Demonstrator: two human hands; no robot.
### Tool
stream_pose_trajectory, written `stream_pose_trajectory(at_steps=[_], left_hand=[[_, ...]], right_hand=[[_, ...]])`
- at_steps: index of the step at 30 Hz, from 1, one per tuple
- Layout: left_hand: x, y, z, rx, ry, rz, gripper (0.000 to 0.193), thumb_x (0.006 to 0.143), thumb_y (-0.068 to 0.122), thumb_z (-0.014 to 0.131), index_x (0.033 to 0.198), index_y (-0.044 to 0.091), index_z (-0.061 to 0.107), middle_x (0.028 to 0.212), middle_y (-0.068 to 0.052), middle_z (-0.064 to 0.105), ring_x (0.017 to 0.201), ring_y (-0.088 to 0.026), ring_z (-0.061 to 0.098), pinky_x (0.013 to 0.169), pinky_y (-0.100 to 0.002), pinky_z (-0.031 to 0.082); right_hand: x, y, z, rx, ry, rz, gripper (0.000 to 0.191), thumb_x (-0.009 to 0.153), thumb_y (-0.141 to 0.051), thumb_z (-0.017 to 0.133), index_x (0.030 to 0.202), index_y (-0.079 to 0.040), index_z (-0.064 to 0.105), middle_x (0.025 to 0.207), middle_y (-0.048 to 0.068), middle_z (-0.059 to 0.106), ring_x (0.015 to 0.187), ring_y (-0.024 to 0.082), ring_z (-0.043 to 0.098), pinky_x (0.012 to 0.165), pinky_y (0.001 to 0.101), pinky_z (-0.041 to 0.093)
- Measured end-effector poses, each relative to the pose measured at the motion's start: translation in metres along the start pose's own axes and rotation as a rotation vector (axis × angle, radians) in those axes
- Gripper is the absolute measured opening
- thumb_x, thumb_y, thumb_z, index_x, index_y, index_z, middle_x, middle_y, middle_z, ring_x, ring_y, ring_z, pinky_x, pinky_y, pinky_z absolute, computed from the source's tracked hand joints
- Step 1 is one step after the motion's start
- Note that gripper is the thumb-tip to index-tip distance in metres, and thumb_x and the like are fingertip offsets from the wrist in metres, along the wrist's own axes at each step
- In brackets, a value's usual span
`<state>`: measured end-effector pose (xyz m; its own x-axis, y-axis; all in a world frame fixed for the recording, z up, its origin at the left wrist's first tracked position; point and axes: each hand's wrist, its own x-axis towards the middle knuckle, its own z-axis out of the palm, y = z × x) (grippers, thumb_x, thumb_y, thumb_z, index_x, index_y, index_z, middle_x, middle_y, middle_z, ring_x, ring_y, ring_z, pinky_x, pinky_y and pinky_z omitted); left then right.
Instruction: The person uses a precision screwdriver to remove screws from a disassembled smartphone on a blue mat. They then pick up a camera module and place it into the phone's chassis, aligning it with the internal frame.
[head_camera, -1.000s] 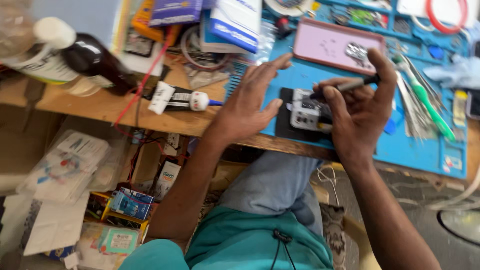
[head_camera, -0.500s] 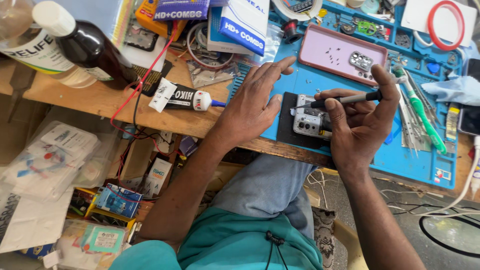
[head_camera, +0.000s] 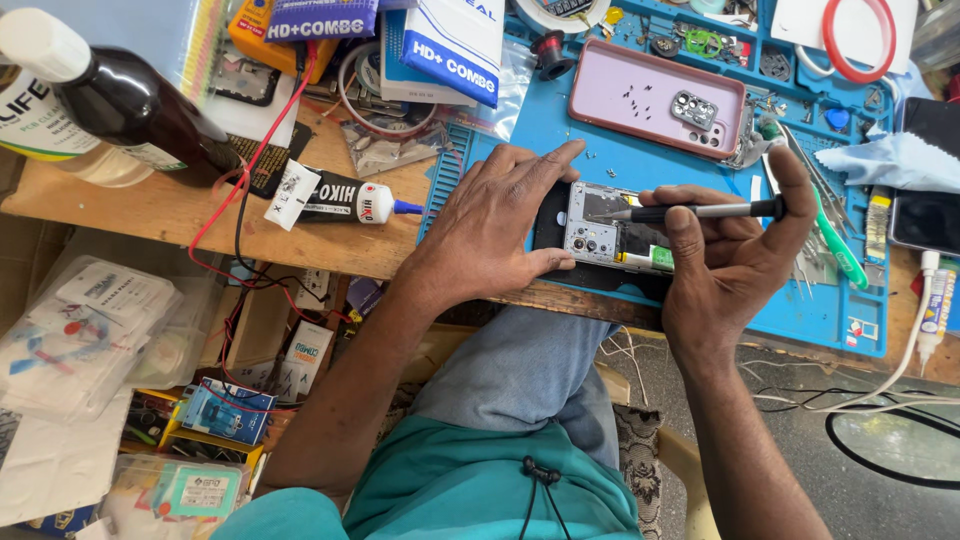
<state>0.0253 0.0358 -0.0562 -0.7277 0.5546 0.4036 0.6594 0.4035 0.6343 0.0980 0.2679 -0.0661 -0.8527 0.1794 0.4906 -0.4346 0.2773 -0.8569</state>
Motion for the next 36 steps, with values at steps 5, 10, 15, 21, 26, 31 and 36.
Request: stream_pose_trajectory(at_steps=[5, 10, 15, 21, 26, 31, 36], left_hand=[[0.0003, -0.001, 0.0008, -0.002, 0.002, 0.002, 0.109, 0.068, 0.033, 0.094, 0.156, 0.006, 0.035, 0.135, -0.005, 0.066, 0.124, -0.028, 0.054, 0.108, -0.045, 0.044], [0.001, -0.0026, 0.0034, 0.021, -0.009, -0.032, 0.11, 0.066, 0.034, 0.095, 0.155, 0.007, 0.035, 0.134, -0.003, 0.066, 0.123, -0.027, 0.054, 0.11, -0.046, 0.043], [0.0011, -0.0046, 0.0052, 0.023, -0.017, -0.035, 0.111, 0.067, 0.035, 0.094, 0.155, 0.007, 0.034, 0.134, -0.004, 0.065, 0.124, -0.027, 0.054, 0.11, -0.046, 0.043], [0.0009, -0.0051, 0.0058, 0.022, -0.015, -0.031, 0.111, 0.067, 0.035, 0.094, 0.155, 0.009, 0.034, 0.134, -0.003, 0.066, 0.124, -0.027, 0.054, 0.11, -0.046, 0.043], [-0.0003, -0.0038, 0.0029, 0.016, 0.0, -0.014, 0.108, 0.067, 0.033, 0.094, 0.155, 0.01, 0.036, 0.134, -0.004, 0.066, 0.125, -0.028, 0.054, 0.11, -0.047, 0.044], [0.0018, -0.0023, -0.0003, 0.012, -0.024, -0.047, 0.071, 0.068, 0.032, 0.095, 0.127, 0.013, 0.061, 0.127, -0.005, 0.065, 0.127, -0.028, 0.054, 0.109, -0.045, 0.045], [0.0011, -0.0016, -0.002, -0.041, 0.03, 0.01, 0.043, 0.065, 0.026, 0.095, 0.099, 0.014, 0.072, 0.128, -0.003, 0.065, 0.128, -0.027, 0.052, 0.11, -0.043, 0.046]], right_hand=[[0.0025, 0.0026, 0.0009, -0.057, -0.058, -0.04, 0.063, 0.119, 0.001, 0.068, 0.159, -0.01, 0.021, 0.12, 0.021, 0.075, 0.111, 0.025, 0.077, 0.095, 0.0268, 0.064], [0.0021, 0.0017, 0.0033, -0.028, -0.063, -0.018, 0.062, 0.119, 0.002, 0.068, 0.159, -0.009, 0.021, 0.12, 0.021, 0.075, 0.112, 0.026, 0.078, 0.098, 0.0275, 0.064], [0.0028, 0.0011, 0.0048, -0.051, -0.058, -0.025, 0.062, 0.119, 0.003, 0.068, 0.158, -0.009, 0.021, 0.12, 0.021, 0.075, 0.112, 0.026, 0.078, 0.097, 0.0284, 0.063], [0.0033, 0.0007, 0.0058, -0.018, -0.068, -0.018, 0.061, 0.118, 0.002, 0.066, 0.157, -0.01, 0.021, 0.119, 0.02, 0.074, 0.113, 0.026, 0.078, 0.102, 0.0321, 0.066], [0.0042, 0.0008, 0.0055, -0.024, -0.077, -0.02, 0.062, 0.119, 0.003, 0.066, 0.158, -0.01, 0.02, 0.12, 0.02, 0.074, 0.114, 0.026, 0.077, 0.102, 0.0316, 0.066], [0.0041, 0.0019, 0.0047, -0.049, -0.078, -0.033, 0.061, 0.119, 0.005, 0.066, 0.158, -0.01, 0.021, 0.12, 0.021, 0.074, 0.114, 0.025, 0.077, 0.098, 0.0284, 0.065], [0.0016, 0.0028, 0.0035, -0.085, -0.072, -0.033, 0.061, 0.119, 0.005, 0.067, 0.158, -0.009, 0.021, 0.12, 0.021, 0.075, 0.112, 0.024, 0.077, 0.094, 0.0254, 0.064]])
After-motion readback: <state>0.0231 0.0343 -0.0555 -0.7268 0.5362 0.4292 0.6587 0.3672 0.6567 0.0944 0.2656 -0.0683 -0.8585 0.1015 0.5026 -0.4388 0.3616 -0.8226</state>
